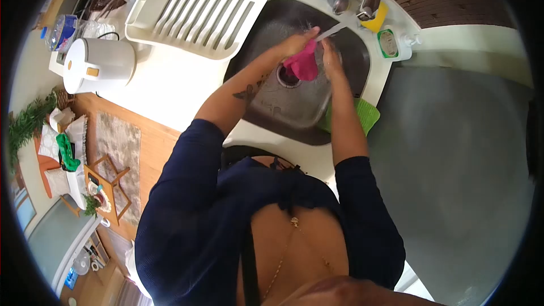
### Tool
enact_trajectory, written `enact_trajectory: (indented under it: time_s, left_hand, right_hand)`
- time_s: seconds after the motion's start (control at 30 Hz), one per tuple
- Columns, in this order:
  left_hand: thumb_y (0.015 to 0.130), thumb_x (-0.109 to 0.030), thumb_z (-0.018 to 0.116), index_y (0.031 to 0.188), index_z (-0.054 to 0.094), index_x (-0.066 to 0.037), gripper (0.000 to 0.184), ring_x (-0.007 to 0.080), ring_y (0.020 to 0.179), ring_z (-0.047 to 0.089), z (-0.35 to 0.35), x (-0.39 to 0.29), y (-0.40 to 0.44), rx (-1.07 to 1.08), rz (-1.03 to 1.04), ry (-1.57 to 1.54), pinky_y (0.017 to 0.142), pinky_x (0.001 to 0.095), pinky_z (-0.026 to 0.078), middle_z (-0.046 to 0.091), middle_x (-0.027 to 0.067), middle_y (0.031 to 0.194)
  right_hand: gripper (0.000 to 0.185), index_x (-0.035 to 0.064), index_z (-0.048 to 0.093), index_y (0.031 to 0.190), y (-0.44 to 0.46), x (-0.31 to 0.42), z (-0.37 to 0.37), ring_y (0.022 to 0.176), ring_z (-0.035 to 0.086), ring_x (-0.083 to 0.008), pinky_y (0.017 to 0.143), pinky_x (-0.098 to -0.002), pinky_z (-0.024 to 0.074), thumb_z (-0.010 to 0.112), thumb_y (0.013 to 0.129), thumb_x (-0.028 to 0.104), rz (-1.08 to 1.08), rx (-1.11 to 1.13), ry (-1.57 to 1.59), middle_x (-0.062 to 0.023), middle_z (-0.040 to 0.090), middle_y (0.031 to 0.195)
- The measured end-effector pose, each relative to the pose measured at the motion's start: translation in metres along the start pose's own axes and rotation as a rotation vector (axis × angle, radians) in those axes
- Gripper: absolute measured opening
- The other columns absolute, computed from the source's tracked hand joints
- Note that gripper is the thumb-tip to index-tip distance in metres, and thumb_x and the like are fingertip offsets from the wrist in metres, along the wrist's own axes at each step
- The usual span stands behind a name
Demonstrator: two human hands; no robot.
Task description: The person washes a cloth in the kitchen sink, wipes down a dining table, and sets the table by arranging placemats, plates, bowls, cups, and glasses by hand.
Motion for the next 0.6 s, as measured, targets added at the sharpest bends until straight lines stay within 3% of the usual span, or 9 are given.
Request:
enact_trajectory:
  time_s: [0.1, 0.17, 0.27, 0.3, 0.37, 0.43, 0.47, 0.53, 0.6]
  left_hand:
    - [0.084, -0.043, 0.053, 0.100, 0.061, -0.001, 0.045, 0.0170, 0.085, 0.056, -0.005, -0.001, -0.009, 0.127, 0.296, 0.217, 0.077, 0.0302, 0.044, 0.060, 0.0109, 0.095]
    - [0.081, -0.038, 0.058, 0.097, 0.062, -0.004, 0.038, 0.0167, 0.085, 0.057, -0.013, -0.014, -0.030, 0.204, 0.122, 1.117, 0.078, 0.0304, 0.043, 0.061, 0.0150, 0.091]
    - [0.081, -0.032, 0.059, 0.094, 0.063, -0.006, 0.029, 0.0173, 0.085, 0.058, -0.057, 0.057, -0.009, 0.100, 0.295, 1.192, 0.077, 0.0301, 0.044, 0.060, 0.0185, 0.089]
    - [0.079, -0.035, 0.058, 0.096, 0.063, -0.007, 0.034, 0.0231, 0.088, 0.058, -0.075, 0.084, 0.005, 0.032, 0.268, 1.013, 0.078, 0.0332, 0.044, 0.060, 0.0179, 0.091]
    - [0.078, -0.039, 0.057, 0.098, 0.062, -0.007, 0.038, 0.0288, 0.090, 0.058, -0.084, 0.093, 0.014, -0.036, 0.243, 0.832, 0.078, 0.0363, 0.045, 0.060, 0.0173, 0.093]
    - [0.082, -0.033, 0.054, 0.104, 0.059, -0.010, 0.033, 0.0251, 0.091, 0.059, -0.082, 0.095, 0.012, -0.204, 0.233, -0.124, 0.081, 0.0391, 0.044, 0.061, 0.0114, 0.096]
    - [0.082, -0.033, 0.054, 0.104, 0.059, -0.010, 0.033, 0.0251, 0.091, 0.059, -0.072, 0.096, 0.014, -0.204, 0.236, -0.128, 0.081, 0.0391, 0.044, 0.061, 0.0114, 0.096]
    - [0.088, -0.032, 0.049, 0.106, 0.054, 0.000, 0.038, 0.0227, 0.090, 0.058, -0.042, 0.116, 0.034, -0.130, 0.230, -0.845, 0.081, 0.0348, 0.044, 0.059, 0.0105, 0.104]
    - [0.088, -0.033, 0.048, 0.105, 0.054, 0.001, 0.038, 0.0234, 0.088, 0.059, -0.009, 0.118, 0.037, -0.196, 0.196, -0.751, 0.078, 0.0347, 0.046, 0.060, 0.0118, 0.102]
  right_hand:
    - [0.038, -0.0009, 0.057, 0.107, -0.004, 0.063, -0.007, 0.092, 0.052, -0.0138, 0.085, -0.0266, 0.0379, 0.046, 0.089, 0.030, 0.170, 0.366, -0.367, -0.0053, 0.061, 0.100]
    - [0.036, -0.0009, 0.057, 0.107, 0.004, 0.065, -0.008, 0.090, 0.053, -0.0127, 0.083, -0.0260, 0.0388, 0.048, 0.089, 0.028, 0.069, 0.315, -0.274, -0.0042, 0.060, 0.099]
    - [0.038, -0.0012, 0.057, 0.107, 0.010, 0.082, -0.016, 0.088, 0.054, -0.0152, 0.083, -0.0259, 0.0394, 0.059, 0.082, 0.027, 0.160, 0.152, 0.065, -0.0062, 0.061, 0.096]
    - [0.038, -0.0012, 0.057, 0.107, 0.006, 0.086, -0.022, 0.088, 0.054, -0.0152, 0.083, -0.0259, 0.0394, 0.059, 0.082, 0.027, 0.157, 0.151, 0.064, -0.0062, 0.061, 0.096]
    - [0.045, -0.0020, 0.055, 0.108, -0.009, 0.099, -0.033, 0.085, 0.057, -0.0193, 0.081, -0.0267, 0.0420, 0.067, 0.074, 0.025, -0.288, 0.308, -0.866, -0.0102, 0.061, 0.094]
    - [0.046, -0.0027, 0.057, 0.103, -0.011, 0.094, -0.036, 0.083, 0.059, -0.0236, 0.077, -0.0281, 0.0455, 0.072, 0.068, 0.022, -0.300, 0.441, -0.869, -0.0131, 0.062, 0.092]
    - [0.040, -0.0032, 0.060, 0.097, -0.014, 0.090, -0.037, 0.078, 0.059, -0.0227, 0.072, -0.0287, 0.0462, 0.071, 0.068, 0.021, -0.167, 0.392, -0.898, -0.0124, 0.062, 0.088]
    - [0.034, -0.0037, 0.062, 0.091, -0.029, 0.087, -0.011, 0.072, 0.059, -0.0218, 0.067, -0.0293, 0.0468, 0.071, 0.068, 0.020, -0.037, 0.343, -0.925, -0.0116, 0.063, 0.083]
    - [0.028, -0.0059, 0.063, 0.077, -0.048, 0.066, 0.036, 0.059, 0.057, -0.0195, 0.058, -0.0329, 0.0451, 0.070, 0.066, 0.018, 0.204, -0.077, 0.296, -0.0132, 0.062, 0.071]
Point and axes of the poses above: each hand's wrist, its own y-axis towards the middle knuckle, its own z-axis out of the palm, x = y × z, the point moved 1 cm from there along y, towards the middle knuckle
